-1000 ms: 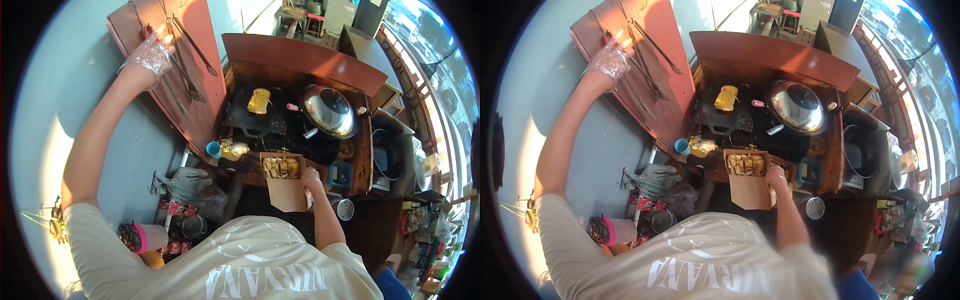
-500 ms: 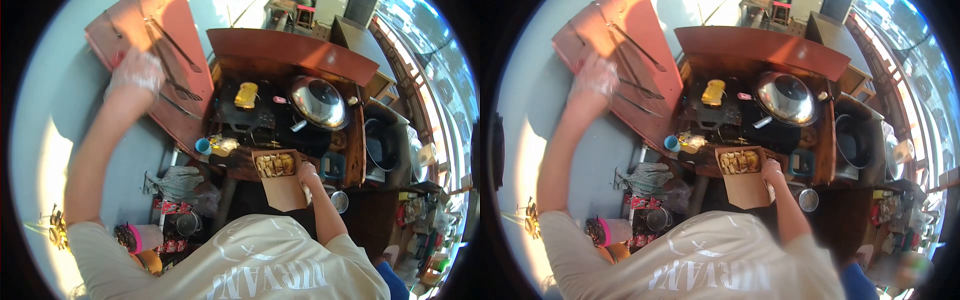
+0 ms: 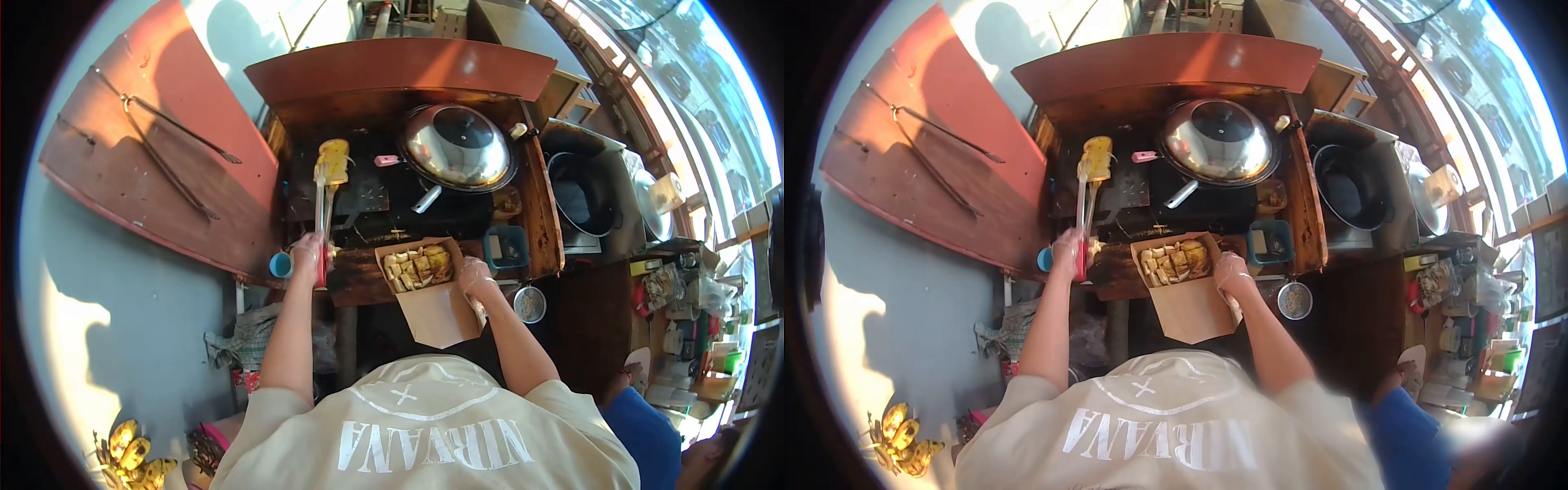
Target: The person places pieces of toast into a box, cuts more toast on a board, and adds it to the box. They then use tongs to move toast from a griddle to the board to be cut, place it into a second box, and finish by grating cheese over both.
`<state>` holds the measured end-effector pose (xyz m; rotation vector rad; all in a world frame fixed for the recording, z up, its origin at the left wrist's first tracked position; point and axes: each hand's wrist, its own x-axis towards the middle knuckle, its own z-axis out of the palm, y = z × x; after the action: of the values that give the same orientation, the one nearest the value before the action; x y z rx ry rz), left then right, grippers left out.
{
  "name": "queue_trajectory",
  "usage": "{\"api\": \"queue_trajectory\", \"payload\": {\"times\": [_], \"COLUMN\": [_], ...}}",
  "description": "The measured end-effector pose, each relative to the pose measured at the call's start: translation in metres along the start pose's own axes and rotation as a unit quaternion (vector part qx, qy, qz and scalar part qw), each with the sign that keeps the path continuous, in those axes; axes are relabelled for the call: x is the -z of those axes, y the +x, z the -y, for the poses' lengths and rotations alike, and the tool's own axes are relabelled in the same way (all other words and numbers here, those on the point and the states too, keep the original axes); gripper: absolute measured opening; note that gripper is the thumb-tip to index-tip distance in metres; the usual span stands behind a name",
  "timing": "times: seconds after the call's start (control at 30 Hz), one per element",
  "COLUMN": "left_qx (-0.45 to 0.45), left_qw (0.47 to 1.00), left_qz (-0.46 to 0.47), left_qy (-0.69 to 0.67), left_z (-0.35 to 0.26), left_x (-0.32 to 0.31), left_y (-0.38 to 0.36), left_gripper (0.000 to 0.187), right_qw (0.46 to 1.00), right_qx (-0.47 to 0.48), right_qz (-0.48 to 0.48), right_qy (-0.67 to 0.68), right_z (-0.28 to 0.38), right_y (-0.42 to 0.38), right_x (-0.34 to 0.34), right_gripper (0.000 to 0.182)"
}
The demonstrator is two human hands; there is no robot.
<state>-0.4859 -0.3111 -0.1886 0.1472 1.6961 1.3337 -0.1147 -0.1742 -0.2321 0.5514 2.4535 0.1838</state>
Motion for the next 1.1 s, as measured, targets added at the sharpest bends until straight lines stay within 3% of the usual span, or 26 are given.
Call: {"api": "queue_trajectory", "payload": {"times": [0.07, 0.13, 0.17, 0.2, 0.27, 0.3, 0.37, 0.47, 0.5, 0.57, 0.63, 0.67, 0.83, 0.87, 0.9, 0.97, 1.0, 1.1], "left_qx": [-0.035, -0.073, -0.158, -0.320, -0.394, -0.390, -0.351, -0.330, -0.372, -0.319, -0.290, -0.291, -0.232, -0.327, -0.403, -0.530, -0.534, -0.648], "left_qw": [0.998, 0.995, 0.974, 0.811, 0.699, 0.700, 0.542, 0.537, 0.534, 0.571, 0.799, 0.796, 0.888, 0.773, 0.625, 0.428, 0.426, 0.217], "left_qz": [0.016, -0.052, -0.089, -0.275, -0.316, -0.317, -0.324, -0.285, -0.290, -0.287, -0.242, -0.249, -0.154, -0.219, -0.276, -0.320, -0.314, -0.290], "left_qy": [-0.039, 0.034, 0.135, 0.405, 0.506, 0.507, 0.691, 0.722, 0.702, 0.700, 0.469, 0.469, 0.367, 0.497, 0.609, 0.659, 0.659, 0.670], "left_z": [-0.013, -0.021, -0.025, -0.041, -0.059, -0.063, -0.067, -0.050, -0.043, -0.023, -0.009, -0.015, -0.059, -0.078, -0.107, -0.174, -0.202, -0.272], "left_x": [-0.017, -0.022, -0.018, -0.030, -0.026, -0.025, -0.020, 0.000, 0.012, 0.043, 0.066, 0.072, 0.098, 0.098, 0.094, 0.081, 0.073, 0.068], "left_y": [0.030, 0.060, 0.063, 0.037, 0.009, 0.001, -0.013, -0.043, -0.062, -0.092, -0.142, -0.157, -0.230, -0.237, -0.236, -0.240, -0.247, -0.249], "left_gripper": [0.016, 0.016, 0.019, 0.018, 0.016, 0.016, 0.014, 0.013, 0.012, 0.010, 0.019, 0.019, 0.042, 0.040, 0.039, 0.037, 0.035, 0.025], "right_qw": [1.000, 1.000, 0.999, 0.999, 1.000, 1.000, 1.000, 0.998, 0.999, 1.000, 0.999, 0.999, 0.996, 0.992, 0.988, 0.990, 0.994, 0.998], "right_qx": [0.004, -0.017, -0.033, -0.031, -0.002, 0.002, -0.009, 0.017, 0.003, 0.000, -0.015, -0.012, -0.043, -0.053, -0.075, -0.077, -0.061, -0.043], "right_qz": [0.001, 0.013, 0.022, 0.026, 0.028, 0.030, 0.002, 0.029, 0.023, 0.005, -0.020, -0.026, -0.055, -0.065, -0.071, -0.072, -0.068, -0.027], "right_qy": [-0.001, 0.015, 0.028, 0.026, 0.000, -0.001, -0.017, -0.045, -0.032, -0.030, -0.023, -0.024, 0.057, 0.097, 0.115, 0.099, 0.063, 0.024], "right_z": [0.002, 0.003, 0.002, 0.000, -0.004, -0.005, -0.007, -0.013, -0.013, -0.017, -0.018, -0.018, -0.019, -0.016, -0.014, -0.006, -0.004, 0.005], "right_y": [-0.009, -0.012, -0.015, -0.017, -0.020, -0.020, -0.020, -0.026, -0.021, -0.020, -0.015, -0.014, 0.001, 0.011, 0.025, 0.034, 0.029, 0.019], "right_x": [0.005, 0.005, 0.005, 0.006, 0.009, 0.009, 0.009, 0.027, 0.020, 0.020, 0.012, 0.010, 0.008, 0.002, -0.012, -0.017, -0.008, 0.015], "right_gripper": [0.029, 0.028, 0.028, 0.028, 0.026, 0.026, 0.025, 0.024, 0.025, 0.026, 0.028, 0.028, 0.027, 0.028, 0.028, 0.029, 0.030, 0.032]}}
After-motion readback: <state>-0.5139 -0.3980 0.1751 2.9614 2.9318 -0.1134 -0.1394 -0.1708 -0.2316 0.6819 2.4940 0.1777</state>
